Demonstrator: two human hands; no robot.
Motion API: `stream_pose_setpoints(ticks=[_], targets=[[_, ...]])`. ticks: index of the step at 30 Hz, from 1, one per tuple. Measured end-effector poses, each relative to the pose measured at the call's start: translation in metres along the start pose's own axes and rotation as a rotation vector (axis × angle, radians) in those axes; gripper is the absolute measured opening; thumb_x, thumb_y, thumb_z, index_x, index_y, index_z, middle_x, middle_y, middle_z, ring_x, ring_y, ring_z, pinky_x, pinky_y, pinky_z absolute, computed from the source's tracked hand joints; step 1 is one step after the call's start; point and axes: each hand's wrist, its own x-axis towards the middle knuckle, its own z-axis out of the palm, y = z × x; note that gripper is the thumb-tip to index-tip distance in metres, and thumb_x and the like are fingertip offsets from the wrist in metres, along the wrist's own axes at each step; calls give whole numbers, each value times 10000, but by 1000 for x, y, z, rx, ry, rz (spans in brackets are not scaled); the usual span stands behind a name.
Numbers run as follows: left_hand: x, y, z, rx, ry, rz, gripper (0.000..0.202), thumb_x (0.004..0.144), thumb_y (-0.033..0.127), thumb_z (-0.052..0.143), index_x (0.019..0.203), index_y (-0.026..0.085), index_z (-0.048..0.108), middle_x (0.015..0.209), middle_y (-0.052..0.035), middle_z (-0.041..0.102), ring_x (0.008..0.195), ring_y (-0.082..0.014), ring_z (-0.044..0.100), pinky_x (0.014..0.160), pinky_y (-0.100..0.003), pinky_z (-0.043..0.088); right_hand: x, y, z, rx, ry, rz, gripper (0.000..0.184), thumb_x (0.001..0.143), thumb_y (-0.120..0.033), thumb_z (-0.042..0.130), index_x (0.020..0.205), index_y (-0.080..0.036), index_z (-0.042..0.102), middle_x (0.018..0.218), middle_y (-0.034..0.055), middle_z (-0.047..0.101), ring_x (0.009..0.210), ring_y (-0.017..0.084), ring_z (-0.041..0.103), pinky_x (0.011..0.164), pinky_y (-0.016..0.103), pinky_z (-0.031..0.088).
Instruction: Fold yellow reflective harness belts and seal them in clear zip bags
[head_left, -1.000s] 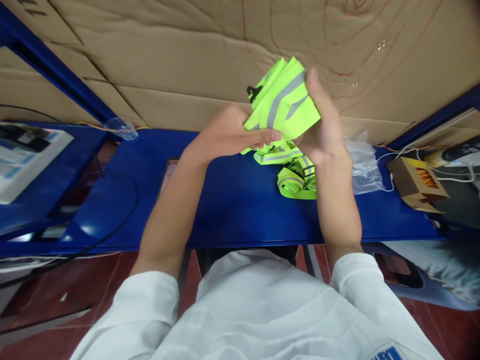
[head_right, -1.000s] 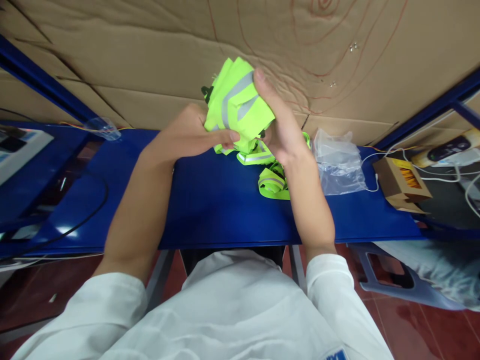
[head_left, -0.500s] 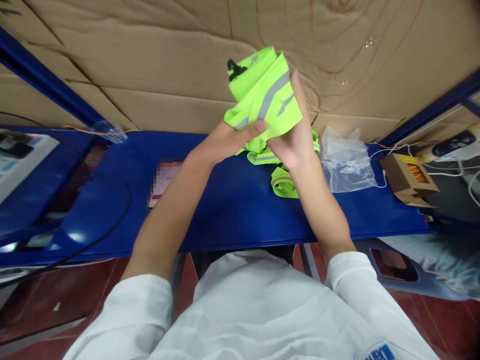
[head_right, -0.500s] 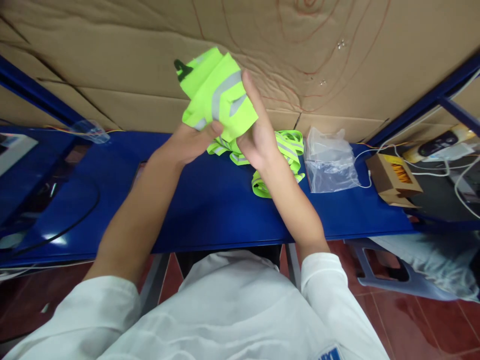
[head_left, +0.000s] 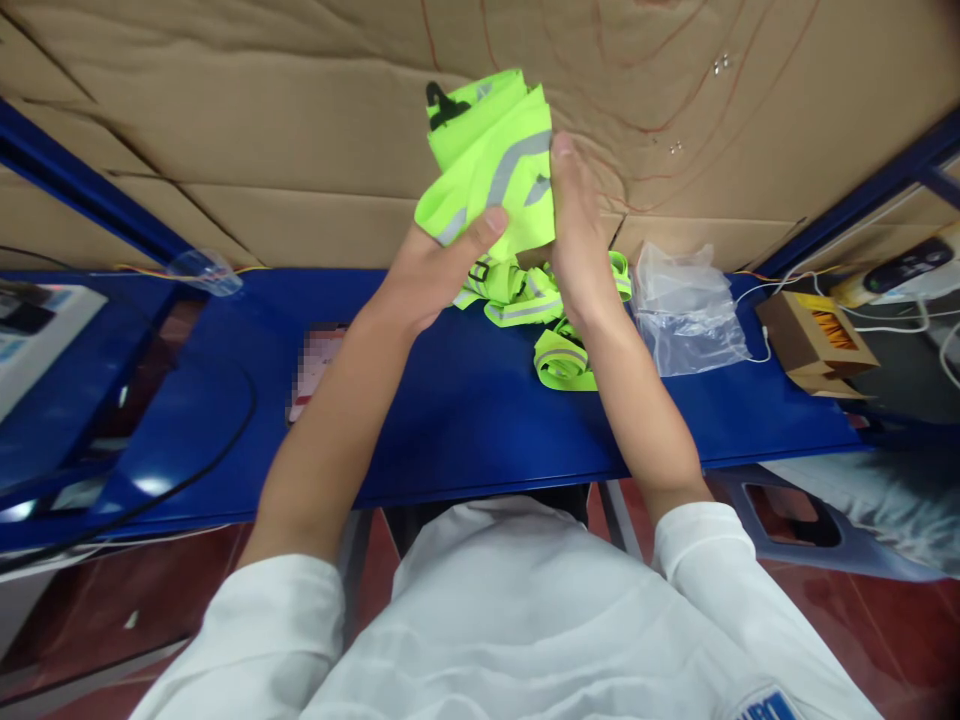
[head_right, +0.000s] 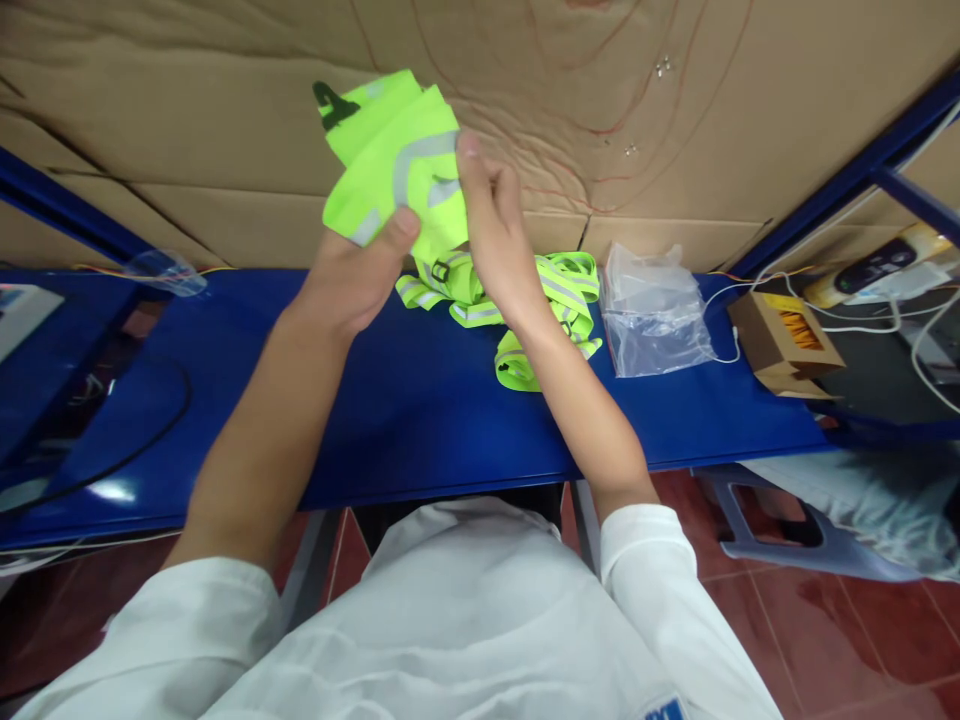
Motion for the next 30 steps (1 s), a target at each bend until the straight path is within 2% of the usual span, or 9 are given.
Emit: stream_pose_setpoints(ticks=[4,6,9,13,16,20,26,28,30], targets=[[1,-7,-6,-9,18,-59,415,931,485,771,1308,321,721,1289,22,752,1446,-283,562,1250,-438,488,11,30,-40,-199,237,-142,298,1046,-570,495,991,-288,573,1050,16,720,1013,176,643,1014,343,522],[2,-13,-9,-39,30,-138,418,940,514,745,1290,289,722,1306,-5,744,1382,-324,606,1111,-462,593,18,63,-75,-409,417,-10,267,983,-551,594,864,-315,551,956,11,706,892,205,603,963,411,510],[6,-21,-12,-104,-7,-246,382,983,513,667,1242,239,729,1325,-35,725,1401,-350,597,983,-475,654,21,122,-128,-518,557,165,337,836,-334,769,745,-303,446,944,64,692,1019,231,581,989,437,459],[10,-25,-19,-260,-100,-285,385,975,560,670,1227,278,738,1361,-6,726,1498,-341,506,1059,-454,635,16,180,-164,-552,589,314,459,784,-186,791,607,-307,385,653,-34,532,914,172,552,904,334,433],[7,-24,-23,-311,-94,-302,413,954,514,725,1295,282,707,1434,-27,691,1491,-327,534,1084,-466,632,12,195,-164,-511,507,250,449,831,-309,796,602,-322,410,602,-37,532,844,173,579,862,333,464],[1,-25,-26,-316,-94,-265,439,911,515,781,1274,277,719,1426,-48,694,1457,-303,591,1124,-465,612,14,185,-160,-435,364,93,423,936,-606,642,651,-299,579,656,18,613,867,238,713,809,406,551],[2,-30,-23,-293,-127,-289,494,836,587,836,1179,245,743,1229,-51,784,1476,-320,571,1119,-418,607,28,101,-141,-570,564,3,342,873,-431,742,603,-290,587,563,10,551,784,214,561,900,393,521],[2,-29,-21,-324,-145,-288,500,844,597,824,1199,255,737,1218,-34,790,1478,-333,561,1116,-428,605,25,67,-116,-565,363,-183,208,933,-425,691,788,-287,750,784,38,690,830,231,590,923,421,532],[2,-26,-19,-342,-163,-287,497,865,611,795,1222,271,731,1232,-25,788,1454,-336,582,1085,-428,625,18,41,-87,-506,283,-352,249,944,-423,697,1076,-253,823,1051,75,714,968,266,645,960,462,541]])
